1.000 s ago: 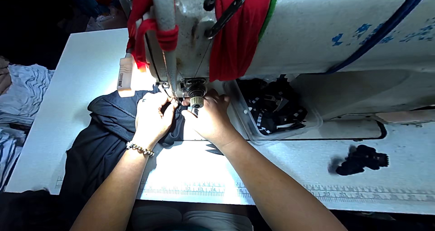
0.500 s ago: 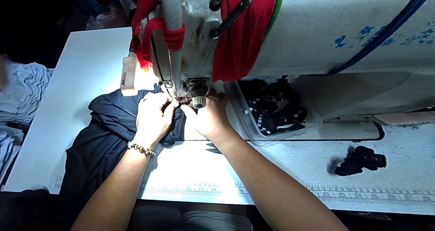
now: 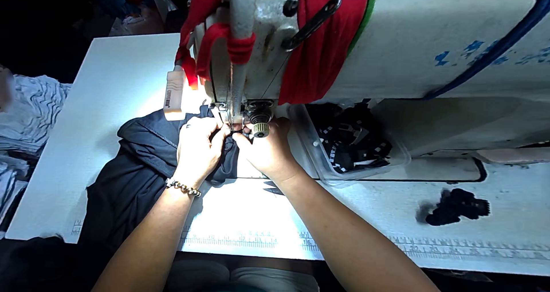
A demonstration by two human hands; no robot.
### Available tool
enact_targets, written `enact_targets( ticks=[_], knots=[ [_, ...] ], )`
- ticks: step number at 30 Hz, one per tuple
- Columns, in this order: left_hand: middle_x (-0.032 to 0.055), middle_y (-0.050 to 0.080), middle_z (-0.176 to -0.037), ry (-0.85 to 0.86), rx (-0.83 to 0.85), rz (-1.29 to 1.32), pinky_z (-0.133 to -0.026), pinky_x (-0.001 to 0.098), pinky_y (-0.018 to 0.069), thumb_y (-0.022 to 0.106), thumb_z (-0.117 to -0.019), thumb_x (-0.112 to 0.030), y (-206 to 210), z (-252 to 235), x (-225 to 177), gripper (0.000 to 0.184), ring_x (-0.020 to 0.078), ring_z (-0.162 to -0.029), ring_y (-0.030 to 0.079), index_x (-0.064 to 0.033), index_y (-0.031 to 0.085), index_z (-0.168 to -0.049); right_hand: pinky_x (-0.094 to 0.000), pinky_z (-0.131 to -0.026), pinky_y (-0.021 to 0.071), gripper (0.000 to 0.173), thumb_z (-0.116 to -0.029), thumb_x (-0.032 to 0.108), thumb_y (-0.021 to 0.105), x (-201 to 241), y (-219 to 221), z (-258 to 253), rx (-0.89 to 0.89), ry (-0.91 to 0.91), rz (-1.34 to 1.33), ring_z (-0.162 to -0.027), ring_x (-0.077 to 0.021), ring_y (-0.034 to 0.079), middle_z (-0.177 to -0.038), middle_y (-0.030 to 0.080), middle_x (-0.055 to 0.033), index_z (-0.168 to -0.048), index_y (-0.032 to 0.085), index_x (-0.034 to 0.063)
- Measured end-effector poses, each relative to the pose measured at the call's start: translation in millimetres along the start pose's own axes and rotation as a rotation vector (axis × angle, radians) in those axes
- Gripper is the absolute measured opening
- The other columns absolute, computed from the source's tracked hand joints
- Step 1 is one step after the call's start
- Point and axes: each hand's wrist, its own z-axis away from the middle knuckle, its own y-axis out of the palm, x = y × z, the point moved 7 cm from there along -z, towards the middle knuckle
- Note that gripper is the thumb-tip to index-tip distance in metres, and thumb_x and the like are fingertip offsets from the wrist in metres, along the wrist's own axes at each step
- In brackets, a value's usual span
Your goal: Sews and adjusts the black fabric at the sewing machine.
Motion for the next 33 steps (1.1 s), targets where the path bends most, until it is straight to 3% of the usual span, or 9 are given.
enact_targets(
  ticks=[9,20,24,26,29,33],
  knots=[
    [0.0057,0.070,-0.092,0.014,-0.016,0.009,-0.095,0.0443,0.0422,0.059,-0.1001,-0.024,-0.9,0.3,-0.1,0.022,0.0210,-0.099,0.063,-0.0098,0.074,-0.093,-0.0606,-0.085,0.0403,0.015,-0.0892,0.020,0.070,-1.1,1.5,-0.5,0.009,0.014,0.010,-0.096,-0.0329,0.066,-0.094,0.072,-0.0118,-0.094,0.077,0.0070],
    [0.0052,0.067,-0.087,-0.017,-0.015,0.017,-0.094,0.0442,0.0422,0.061,-0.0999,-0.024,-1.2,0.1,0.1,0.022,0.0206,-0.096,0.063,-0.0094,0.073,-0.088,-0.0615,-0.091,0.0378,0.019,-0.0956,0.019,0.062,0.8,6.9,-2.6,0.026,0.005,0.032,-0.099,-0.0329,0.065,-0.093,0.072,-0.0120,-0.093,0.076,0.0063],
    [0.0050,0.069,-0.086,-0.009,-0.041,0.025,-0.093,0.0419,0.0439,0.064,-0.0978,-0.022,-2.9,0.8,-0.7,0.020,0.0197,-0.094,0.064,-0.0094,0.074,-0.087,-0.0616,-0.090,0.0378,0.020,-0.0938,0.020,0.062,3.8,7.5,-4.0,0.015,-0.020,0.062,-0.095,-0.0324,0.065,-0.088,0.071,-0.0113,-0.086,0.073,0.0056],
    [0.0044,0.071,-0.088,0.007,-0.056,0.034,-0.092,0.0398,0.0453,0.065,-0.0968,-0.020,-4.3,1.2,-1.7,0.017,0.0188,-0.095,0.065,-0.0102,0.077,-0.089,-0.0627,-0.091,0.0376,0.021,-0.0949,0.020,0.060,4.6,8.4,-4.6,0.024,-0.014,0.077,-0.097,-0.0331,0.065,-0.090,0.071,-0.0119,-0.087,0.072,0.0053],
    [0.0055,0.074,-0.092,0.037,-0.079,0.055,-0.094,0.0412,0.0459,0.066,-0.0958,-0.018,-5.1,2.9,-3.7,0.015,0.0197,-0.097,0.066,-0.0100,0.079,-0.092,-0.0612,-0.087,0.0391,0.022,-0.0951,0.021,0.058,3.1,7.2,-4.3,0.002,-0.030,0.075,-0.099,-0.0346,0.064,-0.094,0.071,-0.0130,-0.092,0.073,0.0058],
    [0.0064,0.074,-0.097,0.017,-0.071,0.080,-0.097,0.0425,0.0452,0.068,-0.0948,-0.017,-5.7,4.6,-4.6,0.013,0.0209,-0.101,0.066,-0.0088,0.078,-0.097,-0.0612,-0.081,0.0405,0.020,-0.0931,0.015,0.059,-0.3,0.4,-4.1,-0.037,0.011,0.014,-0.101,-0.0382,0.064,-0.097,0.071,-0.0177,-0.092,0.072,-0.0005]
  ],
)
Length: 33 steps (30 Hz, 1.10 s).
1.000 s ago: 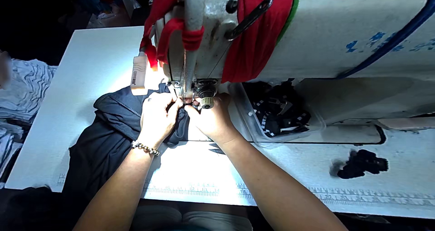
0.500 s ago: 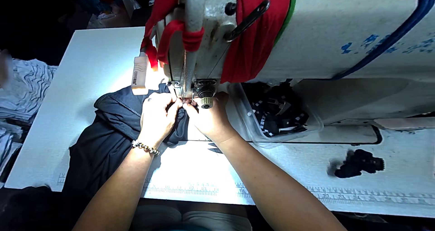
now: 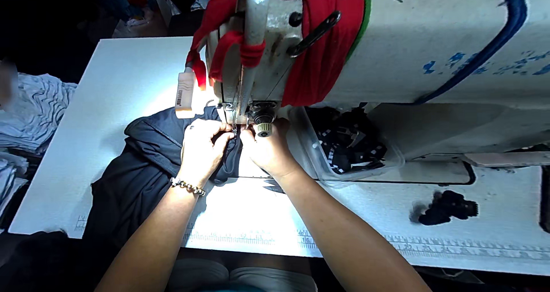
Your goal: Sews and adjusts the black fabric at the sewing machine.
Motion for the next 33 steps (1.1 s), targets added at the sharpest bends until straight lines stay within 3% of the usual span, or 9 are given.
enact_targets(
  ticks=[5,9,16,20,25,31,33],
  knots=[
    [0.0077,0.074,-0.097,0.012,-0.018,-0.005,-0.097,0.0427,0.0469,0.069,-0.0938,-0.015,-1,1,-1,0.013,0.0222,-0.101,0.067,-0.0075,0.078,-0.099,-0.0622,-0.089,0.0406,0.019,-0.0955,0.012,0.060,-9,-5,-1,-0.024,0.080,-0.065,-0.107,-0.0398,0.062,-0.099,0.068,-0.0222,-0.097,0.069,-0.0043],
    [0.0066,0.074,-0.097,0.004,-0.015,-0.005,-0.095,0.0413,0.0470,0.069,-0.0940,-0.016,0,1,0,0.012,0.0216,-0.100,0.067,-0.0084,0.078,-0.099,-0.0601,-0.088,0.0418,0.017,-0.0947,0.010,0.059,-9,-8,0,-0.059,0.072,-0.090,-0.105,-0.0383,0.063,-0.097,0.068,-0.0214,-0.095,0.069,-0.0040],
    [0.0062,0.074,-0.094,0.018,-0.011,-0.029,-0.094,0.0397,0.0480,0.068,-0.0950,-0.015,2,1,1,0.011,0.0215,-0.099,0.067,-0.0088,0.078,-0.094,-0.0608,-0.090,0.0410,0.026,-0.0916,0.027,0.065,-5,4,3,-0.006,-0.025,-0.001,-0.104,-0.0360,0.064,-0.099,0.070,-0.0162,-0.099,0.073,0.0028],
    [0.0057,0.074,-0.093,0.013,0.004,-0.032,-0.094,0.0396,0.0478,0.067,-0.0958,-0.015,3,0,2,0.012,0.0212,-0.098,0.067,-0.0094,0.078,-0.094,-0.0587,-0.095,0.0380,0.024,-0.0969,0.026,0.060,-8,14,1,0.061,0.003,-0.013,-0.105,-0.0309,0.063,-0.098,0.072,-0.0121,-0.099,0.074,0.0070],
    [0.0056,0.073,-0.093,0.018,0.009,-0.042,-0.097,0.0421,0.0468,0.065,-0.0967,-0.015,3,1,-1,0.013,0.0218,-0.098,0.066,-0.0093,0.077,-0.095,-0.0590,-0.096,0.0361,0.029,-0.0993,0.025,0.052,-8,19,-1,0.119,0.025,0.027,-0.113,-0.0316,0.060,-0.107,0.070,-0.0135,-0.107,0.073,0.0077],
    [0.0089,0.073,-0.095,0.043,0.041,-0.128,-0.099,0.0464,0.0468,0.064,-0.0982,-0.015,4,2,-3,0.015,0.0266,-0.101,0.067,-0.0074,0.076,-0.095,-0.0635,-0.094,0.0371,0.028,-0.0979,0.020,0.056,-9,8,-2,0.068,0.064,0.029,-0.117,-0.0402,0.058,-0.110,0.068,-0.0216,-0.102,0.072,-0.0018],
    [0.0094,0.073,-0.094,0.046,0.040,-0.135,-0.099,0.0470,0.0465,0.063,-0.0985,-0.015,4,2,-3,0.015,0.0271,-0.101,0.067,-0.0069,0.075,-0.094,-0.0645,-0.094,0.0377,0.028,-0.0972,0.019,0.057,-7,3,-1,0.040,0.070,0.014,-0.119,-0.0413,0.058,-0.113,0.068,-0.0225,-0.107,0.071,-0.0032]
  ],
)
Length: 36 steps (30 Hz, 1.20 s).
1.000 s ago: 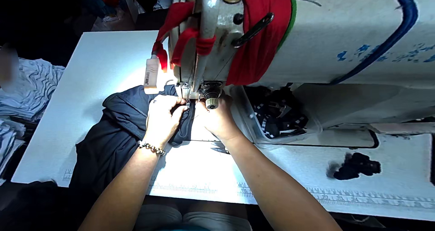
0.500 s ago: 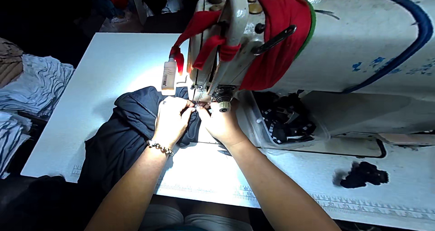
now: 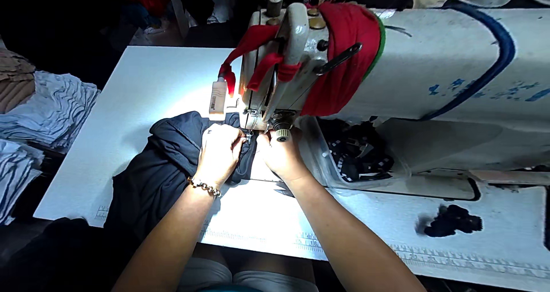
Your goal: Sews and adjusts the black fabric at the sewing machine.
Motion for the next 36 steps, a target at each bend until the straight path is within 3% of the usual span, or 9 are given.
enact_targets(
  ticks=[4,8,11,13,19,25,31,33,36],
  knots=[
    [0.0088,0.071,-0.095,0.005,0.036,0.038,-0.100,0.0457,0.0454,0.058,-0.1011,-0.016,-3,2,2,0.019,0.0257,-0.103,0.065,-0.0069,0.074,-0.097,-0.0634,-0.086,0.0405,0.024,-0.0948,0.016,0.057,0,-9,3,-0.092,-0.025,-0.008,-0.110,-0.0407,0.061,-0.104,0.068,-0.0205,-0.102,0.069,-0.0023],
    [0.0065,0.071,-0.090,0.007,0.051,0.136,-0.097,0.0438,0.0483,0.056,-0.1004,-0.013,-22,13,-5,0.019,0.0207,-0.097,0.066,-0.0069,0.074,-0.096,-0.0643,-0.090,0.0430,0.021,-0.0955,0.017,0.060,0,-15,10,0.031,-0.087,-0.058,-0.104,-0.0379,0.064,-0.100,0.070,-0.0180,-0.098,0.072,0.0007],
    [0.0032,0.071,-0.089,0.008,0.074,0.252,-0.096,0.0392,0.0477,0.058,-0.0994,-0.011,-40,24,-15,0.017,0.0134,-0.093,0.066,-0.0071,0.073,-0.094,-0.0471,-0.091,0.0534,0.027,-0.0956,0.016,0.063,19,-26,21,0.259,-0.168,-0.207,-0.100,-0.0244,0.066,-0.115,0.069,-0.0122,-0.120,0.072,0.0067],
    [0.0013,0.071,-0.086,-0.004,0.071,0.364,-0.084,0.0236,0.0531,0.060,-0.0971,-0.007,-50,27,-18,0.014,0.0042,-0.085,0.066,-0.0054,0.073,-0.091,-0.0466,-0.096,0.0533,0.032,-0.0955,0.015,0.063,40,-35,32,0.297,-0.303,-0.179,-0.107,-0.0248,0.067,-0.120,0.070,-0.0128,-0.126,0.070,0.0064],
    [-0.0009,0.071,-0.080,-0.034,0.160,0.431,-0.069,0.0148,0.0511,0.068,-0.0950,-0.008,-53,36,-34,0.008,-0.0016,-0.072,0.063,-0.0058,0.073,-0.090,-0.0503,-0.092,0.0501,0.016,-0.0947,0.006,0.059,66,-47,66,-0.002,-0.615,0.038,-0.087,-0.0287,0.070,-0.087,0.072,-0.0115,-0.098,0.074,0.0030],
    [-0.0022,0.068,-0.080,0.090,0.210,0.393,-0.067,0.0176,0.0501,0.067,-0.0953,-0.011,-65,46,-55,0.009,0.0007,-0.069,0.060,-0.0073,0.075,-0.093,-0.0392,-0.081,0.0467,0.017,-0.0910,0.011,0.058,58,-73,86,-0.039,-0.495,-0.163,-0.076,-0.0168,0.063,-0.077,0.069,-0.0043,-0.088,0.074,0.0062],
    [-0.0008,0.068,-0.084,0.261,0.257,0.511,-0.073,0.0187,0.0555,0.063,-0.0962,-0.011,-77,52,-70,0.012,0.0027,-0.078,0.064,-0.0045,0.073,-0.095,-0.0150,-0.078,0.0541,0.014,-0.0919,0.012,0.061,36,-93,102,-0.031,-0.230,-0.329,-0.082,0.0006,0.065,-0.084,0.070,0.0027,-0.089,0.074,0.0075],
    [-0.0003,0.066,-0.082,0.308,0.270,0.518,-0.068,0.0185,0.0530,0.063,-0.0958,-0.011,-76,54,-75,0.012,0.0033,-0.074,0.060,-0.0038,0.073,-0.094,-0.0181,-0.076,0.0549,0.016,-0.0934,0.015,0.061,28,-94,107,-0.023,-0.191,-0.215,-0.083,-0.0024,0.065,-0.085,0.070,0.0031,-0.091,0.075,0.0101],
    [-0.0015,0.062,-0.079,0.342,0.284,0.489,-0.060,0.0154,0.0459,0.062,-0.0951,-0.011,-72,54,-80,0.012,0.0012,-0.068,0.053,-0.0044,0.071,-0.094,-0.0515,-0.083,0.0540,0.020,-0.0909,0.011,0.063,18,-90,118,0.083,-0.143,0.162,-0.098,-0.0353,0.065,-0.101,0.069,-0.0158,-0.104,0.074,0.0012]
  ],
)
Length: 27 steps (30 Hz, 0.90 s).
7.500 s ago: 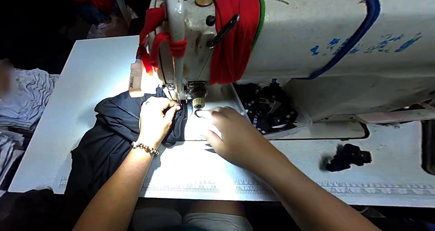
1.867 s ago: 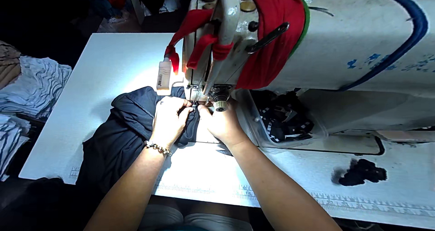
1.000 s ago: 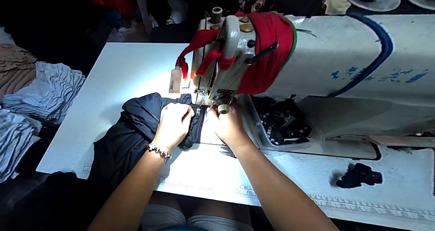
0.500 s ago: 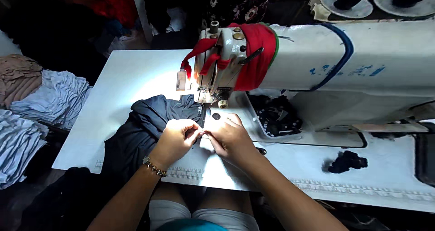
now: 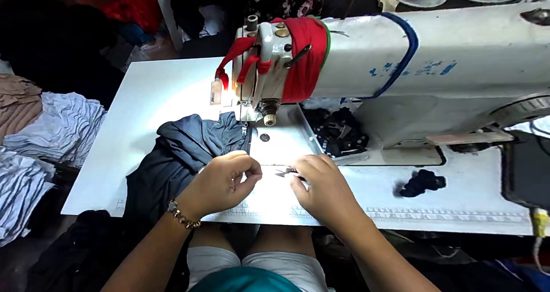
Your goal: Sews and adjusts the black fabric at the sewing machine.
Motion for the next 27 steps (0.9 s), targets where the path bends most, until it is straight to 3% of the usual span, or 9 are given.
enact_targets(
  ticks=[1,3,8,12,16,18,20,22,27],
  knots=[
    [-0.0020,0.060,-0.078,0.004,0.001,-0.009,-0.058,0.0147,0.0436,0.062,-0.0948,-0.011,1,-1,0,0.012,0.0008,-0.066,0.051,-0.0044,0.071,-0.093,-0.0592,-0.088,0.0528,0.026,-0.0905,0.009,0.067,-3,4,5,0.079,0.035,0.080,-0.106,-0.0443,0.063,-0.110,0.067,-0.0232,-0.113,0.071,-0.0037],
    [-0.0026,0.058,-0.076,0.001,-0.001,-0.019,-0.057,0.0141,0.0408,0.061,-0.0949,-0.011,4,-4,0,0.012,0.0003,-0.065,0.049,-0.0043,0.071,-0.093,-0.0596,-0.089,0.0535,0.032,-0.0922,0.005,0.070,-7,12,13,0.157,0.045,0.174,-0.106,-0.0473,0.064,-0.114,0.066,-0.0272,-0.122,0.067,-0.0075],
    [-0.0019,0.060,-0.079,-0.082,-0.026,-0.142,-0.059,0.0138,0.0424,0.061,-0.0955,-0.012,7,-9,6,0.012,0.0009,-0.067,0.051,-0.0060,0.072,-0.093,-0.0474,-0.068,0.0559,0.025,-0.0854,-0.011,0.063,-1,18,21,0.042,-0.211,0.297,-0.083,-0.0395,0.066,-0.091,0.065,-0.0225,-0.110,0.068,-0.0121],
    [-0.0014,0.059,-0.078,-0.160,-0.035,-0.217,-0.060,0.0143,0.0423,0.062,-0.0959,-0.013,6,-13,7,0.013,0.0023,-0.068,0.051,-0.0070,0.073,-0.095,-0.0529,-0.070,0.0590,0.024,-0.0902,-0.006,0.058,-15,2,14,0.029,0.014,0.068,-0.085,-0.0390,0.071,-0.095,0.069,-0.0220,-0.111,0.070,-0.0061],
    [0.0001,0.060,-0.080,-0.185,-0.023,-0.285,-0.062,0.0168,0.0444,0.061,-0.0966,-0.013,6,-15,6,0.014,0.0046,-0.070,0.053,-0.0075,0.073,-0.095,-0.0440,-0.087,0.0566,0.040,-0.0989,0.010,0.040,-15,-5,17,0.187,0.239,-0.289,-0.105,-0.0227,0.069,-0.116,0.072,-0.0116,-0.127,0.068,0.0046],
    [0.0007,0.060,-0.080,-0.191,-0.009,-0.330,-0.063,0.0182,0.0458,0.061,-0.0971,-0.014,6,-17,6,0.014,0.0060,-0.071,0.055,-0.0082,0.074,-0.095,-0.0374,-0.078,0.0572,0.037,-0.1012,0.021,0.045,-7,-5,18,0.193,0.214,-0.313,-0.094,-0.0161,0.068,-0.107,0.071,-0.0063,-0.124,0.070,0.0077],
    [0.0013,0.060,-0.081,-0.189,-0.004,-0.354,-0.064,0.0201,0.0470,0.061,-0.0970,-0.014,7,-18,6,0.014,0.0077,-0.072,0.056,-0.0084,0.074,-0.095,-0.0383,-0.071,0.0587,0.032,-0.1014,0.030,0.057,2,-6,18,0.132,0.162,-0.226,-0.082,-0.0180,0.068,-0.097,0.069,-0.0058,-0.120,0.071,0.0079],
    [0.0014,0.061,-0.080,-0.190,-0.008,-0.373,-0.065,0.0218,0.0479,0.062,-0.0963,-0.014,8,-18,7,0.014,0.0089,-0.073,0.057,-0.0084,0.074,-0.094,-0.0443,-0.068,0.0598,0.030,-0.0974,0.029,0.066,10,-8,15,0.059,0.115,-0.112,-0.080,-0.0252,0.070,-0.092,0.069,-0.0095,-0.115,0.073,0.0048],
    [0.0006,0.060,-0.080,-0.198,-0.016,-0.393,-0.065,0.0213,0.0469,0.063,-0.0952,-0.015,8,-15,7,0.013,0.0084,-0.073,0.056,-0.0097,0.075,-0.094,-0.0429,-0.062,0.0568,0.028,-0.0970,0.025,0.066,26,-8,2,0.002,0.062,0.031,-0.077,-0.0280,0.068,-0.086,0.066,-0.0108,-0.112,0.074,0.0030]
  ],
)
